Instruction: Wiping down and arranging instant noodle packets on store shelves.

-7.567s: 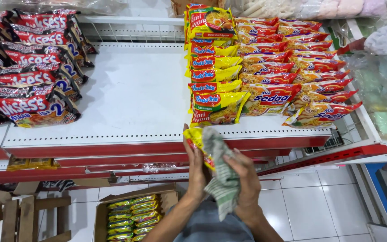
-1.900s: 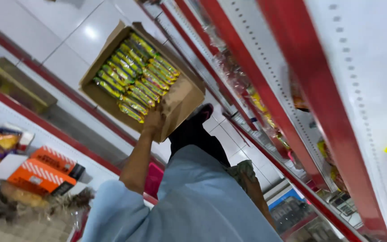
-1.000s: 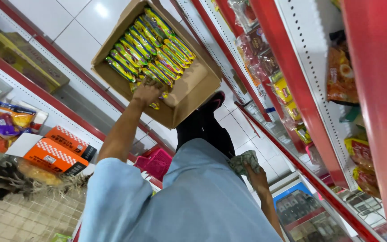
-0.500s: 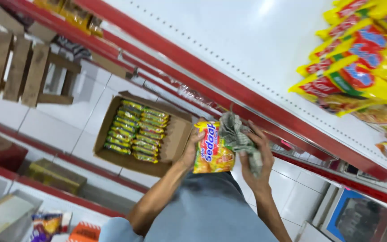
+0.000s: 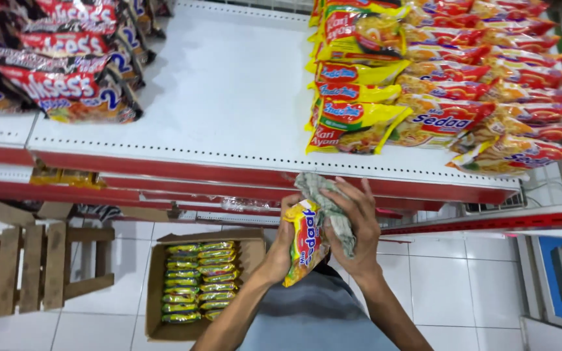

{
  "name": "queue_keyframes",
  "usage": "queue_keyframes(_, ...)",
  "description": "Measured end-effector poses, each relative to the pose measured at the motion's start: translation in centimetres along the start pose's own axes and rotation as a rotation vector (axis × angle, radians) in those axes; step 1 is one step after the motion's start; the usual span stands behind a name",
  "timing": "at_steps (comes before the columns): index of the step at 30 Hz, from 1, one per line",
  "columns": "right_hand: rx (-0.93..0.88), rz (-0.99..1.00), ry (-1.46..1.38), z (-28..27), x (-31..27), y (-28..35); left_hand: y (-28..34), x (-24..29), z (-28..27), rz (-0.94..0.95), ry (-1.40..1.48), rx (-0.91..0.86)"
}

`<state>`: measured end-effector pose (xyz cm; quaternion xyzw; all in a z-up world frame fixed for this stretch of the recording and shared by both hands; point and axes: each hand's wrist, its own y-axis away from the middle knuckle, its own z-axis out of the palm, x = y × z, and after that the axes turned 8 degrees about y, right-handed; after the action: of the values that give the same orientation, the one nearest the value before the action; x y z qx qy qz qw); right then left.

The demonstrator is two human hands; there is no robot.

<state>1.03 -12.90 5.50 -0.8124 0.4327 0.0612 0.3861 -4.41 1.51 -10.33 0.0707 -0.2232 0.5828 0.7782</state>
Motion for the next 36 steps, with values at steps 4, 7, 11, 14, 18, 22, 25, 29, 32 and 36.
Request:
queue_keyframes(4, 0.053, -0.149, -0.143, -0.6, -2.0, 0.3, -0.9, -0.3, 0.1, -0.025, -0.364, 0.156)
queue_keyframes(7, 0.104, -0.181, -0.082, -0.6, -0.8, -0.2, -1.2, 0.8, 1.5, -0.001, -0.561, 0.092)
queue_keyframes(11, 0.113, -0.023, -0.124, -2.0, 1.0, -1.1, -2.4, 4.3, 6.5, 0.086, -0.419, -0.043)
queue_keyframes(14, 0.123, -0.130, -0.159, -1.4, -0.6, 0.3, -2.2, 2.9, 4.6, -0.067, -0.738, 0.140)
queue_keyframes(18, 0.243, -0.151, -0.161, -1.6, 1.8, -0.3, -1.8, 2.6, 3.7, -0.154, -0.782, 0.090)
queue_keyframes(22, 0.186, -0.096, -0.076, -2.6, 1.0, -0.1, -2.6, 2.0, 3.8, -0.046, -0.547, -0.019)
queue_keyframes(25, 0.185, -0.140, -0.080, -2.9, 0.9, 0.1, -1.7, 0.2, 1.4, -0.114, -0.839, 0.020)
queue_keyframes(29, 0.203, -0.035, -0.004, -4.5, 2.2, -1.4, -3.7, 2.7, 6.9, -0.013, -0.370, -0.063)
queue_keyframes(32, 0.193, -0.125, -0.009, -3.8, 1.5, -0.5, -5.1, 2.1, 6.3, -0.051, -0.854, -0.013)
queue_keyframes(36, 0.220, -0.163, -0.049, -4.7, 3.3, -1.1, -6.2, 3.5, 10.1, 0.133, -0.821, -0.081)
